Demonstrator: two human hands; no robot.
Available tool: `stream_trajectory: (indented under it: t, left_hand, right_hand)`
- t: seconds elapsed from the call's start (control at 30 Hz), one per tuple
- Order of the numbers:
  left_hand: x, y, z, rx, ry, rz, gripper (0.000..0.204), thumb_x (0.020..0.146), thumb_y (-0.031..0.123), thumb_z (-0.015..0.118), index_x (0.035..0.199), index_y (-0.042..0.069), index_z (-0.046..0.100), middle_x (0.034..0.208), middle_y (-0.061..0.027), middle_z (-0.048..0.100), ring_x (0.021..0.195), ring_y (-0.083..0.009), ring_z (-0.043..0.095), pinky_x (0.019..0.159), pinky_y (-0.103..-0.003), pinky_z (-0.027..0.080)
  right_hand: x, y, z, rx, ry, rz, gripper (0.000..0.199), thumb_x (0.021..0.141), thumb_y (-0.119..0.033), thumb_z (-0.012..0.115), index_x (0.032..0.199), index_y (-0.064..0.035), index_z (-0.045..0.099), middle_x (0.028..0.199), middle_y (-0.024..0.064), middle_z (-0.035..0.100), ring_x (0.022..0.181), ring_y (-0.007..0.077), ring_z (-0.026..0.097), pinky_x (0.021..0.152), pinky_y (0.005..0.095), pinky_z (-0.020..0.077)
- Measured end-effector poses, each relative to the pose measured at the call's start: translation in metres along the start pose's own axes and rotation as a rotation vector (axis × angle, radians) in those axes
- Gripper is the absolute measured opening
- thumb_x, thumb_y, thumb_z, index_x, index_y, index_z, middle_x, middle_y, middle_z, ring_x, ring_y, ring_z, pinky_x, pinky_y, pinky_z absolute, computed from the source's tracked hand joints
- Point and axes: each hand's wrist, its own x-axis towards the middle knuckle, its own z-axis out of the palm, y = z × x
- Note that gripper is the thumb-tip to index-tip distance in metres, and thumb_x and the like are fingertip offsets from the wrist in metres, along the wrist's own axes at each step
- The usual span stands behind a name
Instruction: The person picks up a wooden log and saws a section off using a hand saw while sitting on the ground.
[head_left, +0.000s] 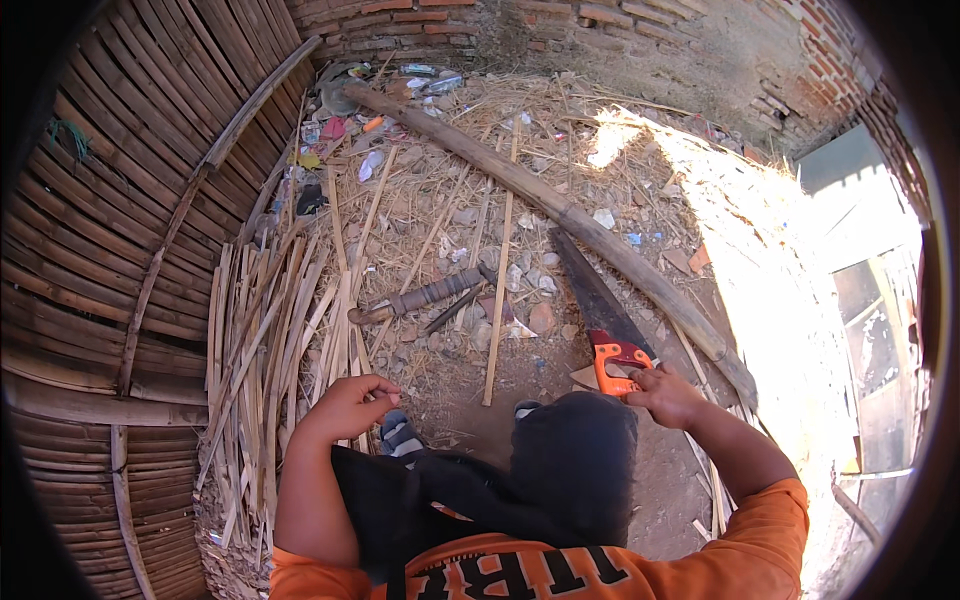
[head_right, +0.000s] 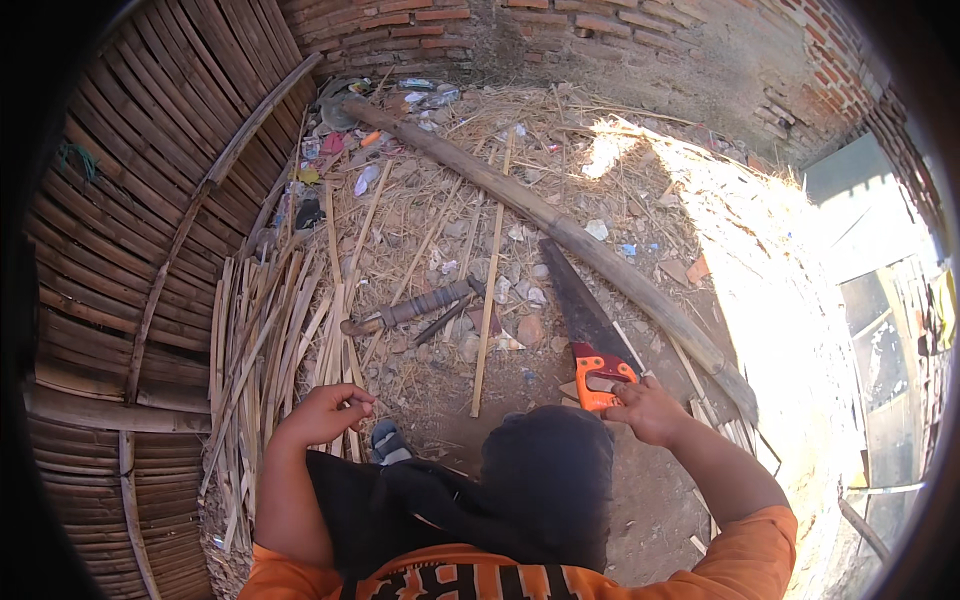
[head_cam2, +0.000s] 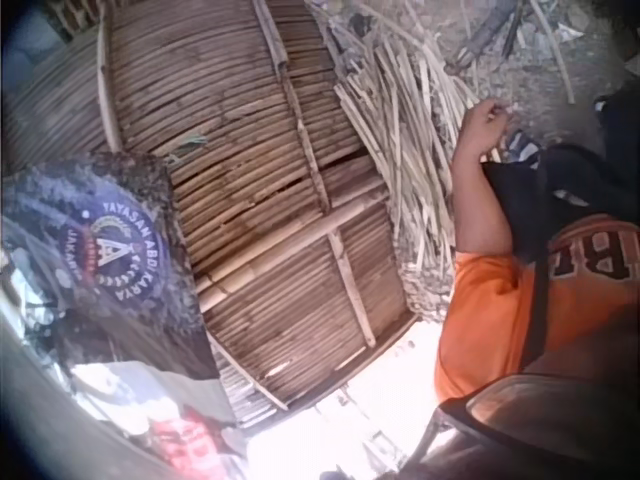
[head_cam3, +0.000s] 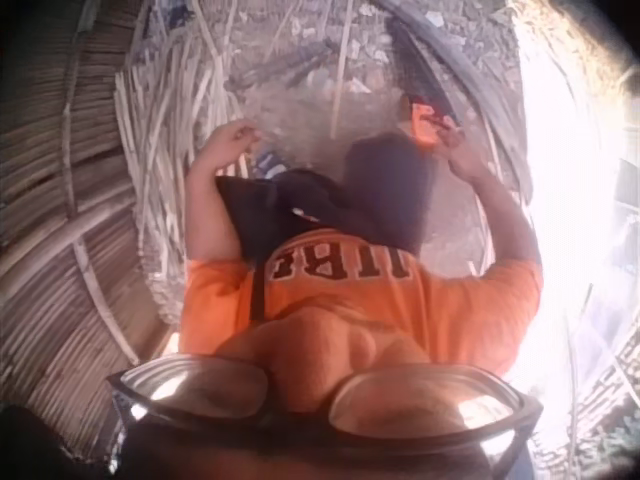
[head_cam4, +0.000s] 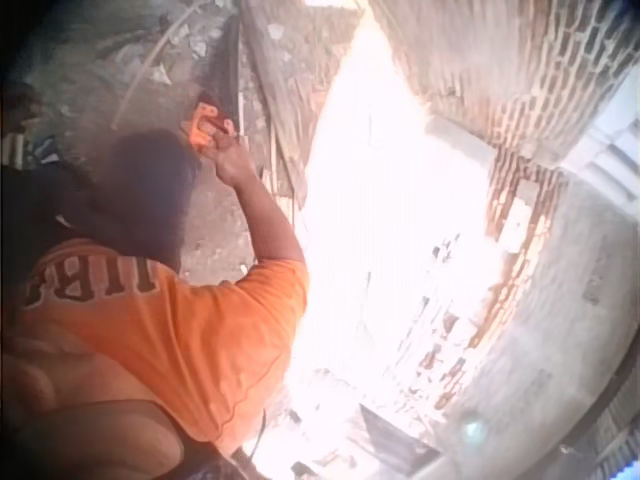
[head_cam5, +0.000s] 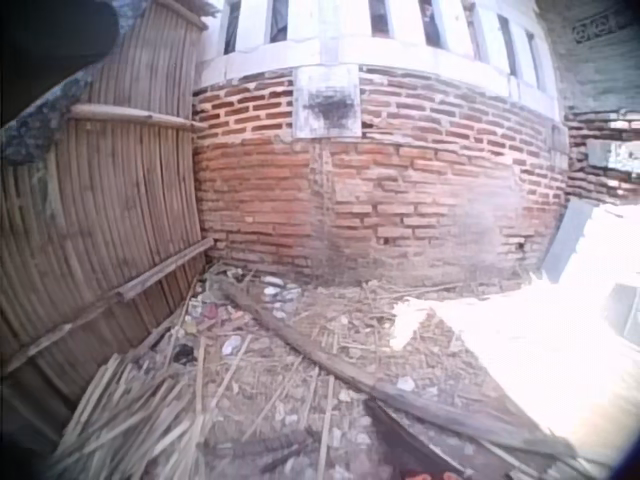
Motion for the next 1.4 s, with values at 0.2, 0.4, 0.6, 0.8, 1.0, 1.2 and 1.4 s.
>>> stream_trajectory:
  t: [0.2, 0.4, 0.6, 0.8, 1.0, 1.2, 1.4]
  left_hand:
    - [0.001, -0.021, 0.011, -0.059, 0.023, -0.043, 0.028, 0.097, 0.022, 0.072, 0.117, 0.001, 0.071, 0.091, -0.006, 0.074, 0.075, -0.0132, 0.071, 0.068, -0.03, 0.055]
    - [0.023, 0.005, 0.019, -0.08, 0.017, -0.124, 0.028, 0.101, 0.024, 0.069, 0.118, 0.003, 0.07, 0.1, -0.0039, 0.072, 0.077, -0.0131, 0.072, 0.071, -0.028, 0.056]
    - [0.022, -0.005, 0.015, -0.087, 0.088, -0.204, 0.028, 0.101, 0.026, 0.069, 0.118, 0.003, 0.07, 0.1, -0.0035, 0.073, 0.078, -0.0121, 0.073, 0.071, -0.029, 0.056]
    - [0.038, -0.005, 0.023, -0.057, 0.079, -0.22, 0.03, 0.1, 0.028, 0.07, 0.118, 0.003, 0.07, 0.104, -0.005, 0.074, 0.081, -0.0129, 0.074, 0.07, -0.03, 0.056]
    - [0.051, -0.004, 0.028, -0.007, 0.081, -0.277, 0.029, 0.1, 0.027, 0.069, 0.116, 0.004, 0.071, 0.105, -0.004, 0.075, 0.079, -0.0125, 0.073, 0.073, -0.031, 0.057]
    - [0.05, -0.023, 0.024, 0.07, 0.072, -0.299, 0.027, 0.099, 0.026, 0.069, 0.115, 0.005, 0.073, 0.101, -0.004, 0.076, 0.077, -0.0123, 0.072, 0.075, -0.031, 0.057]
    - [0.05, -0.019, 0.025, 0.08, 0.058, -0.308, 0.028, 0.098, 0.028, 0.071, 0.114, 0.005, 0.074, 0.091, -0.0038, 0.075, 0.073, -0.0116, 0.071, 0.074, -0.031, 0.057]
  right_hand:
    - [-0.093, -0.04, 0.157, 0.039, -0.063, 0.105, 0.032, 0.091, -0.016, 0.057, 0.115, -0.0322, 0.071, 0.138, 0.0133, 0.058, 0.13, 0.0318, 0.055, 0.108, 0.0561, 0.0363]
    - [-0.123, -0.082, 0.322, 0.009, -0.328, 0.511, 0.033, 0.094, -0.027, 0.063, 0.125, -0.0269, 0.073, 0.149, 0.0112, 0.051, 0.145, 0.0316, 0.039, 0.118, 0.0663, 0.0253]
    - [-0.069, -0.03, 0.312, 0.739, -0.619, 0.583, 0.035, 0.09, -0.023, 0.065, 0.125, -0.0192, 0.072, 0.134, 0.0186, 0.064, 0.128, 0.0376, 0.057, 0.107, 0.0553, 0.0447]
    - [0.048, 0.134, 0.161, 0.405, 0.497, 0.744, 0.035, 0.083, -0.005, 0.068, 0.117, -0.0049, 0.062, 0.117, 0.0218, 0.063, 0.114, 0.042, 0.061, 0.097, 0.05, 0.049]
    - [0.133, 0.234, 0.132, 0.268, 0.423, 1.009, 0.081, 0.082, -0.018, 0.079, 0.153, -0.0148, 0.04, 0.153, 0.0188, 0.043, 0.142, 0.0408, 0.042, 0.115, 0.0537, 0.0382]
    - [0.187, 0.234, 0.114, 0.303, 0.164, 1.181, 0.101, 0.074, -0.031, 0.089, 0.158, -0.021, 0.034, 0.159, 0.0169, 0.039, 0.148, 0.0364, 0.037, 0.116, 0.0591, 0.0347]
    - [0.183, 0.226, 0.106, 0.128, 0.041, 1.132, 0.095, 0.067, -0.032, 0.093, 0.148, -0.0184, 0.043, 0.147, 0.0104, 0.05, 0.14, 0.0351, 0.047, 0.112, 0.059, 0.0385]
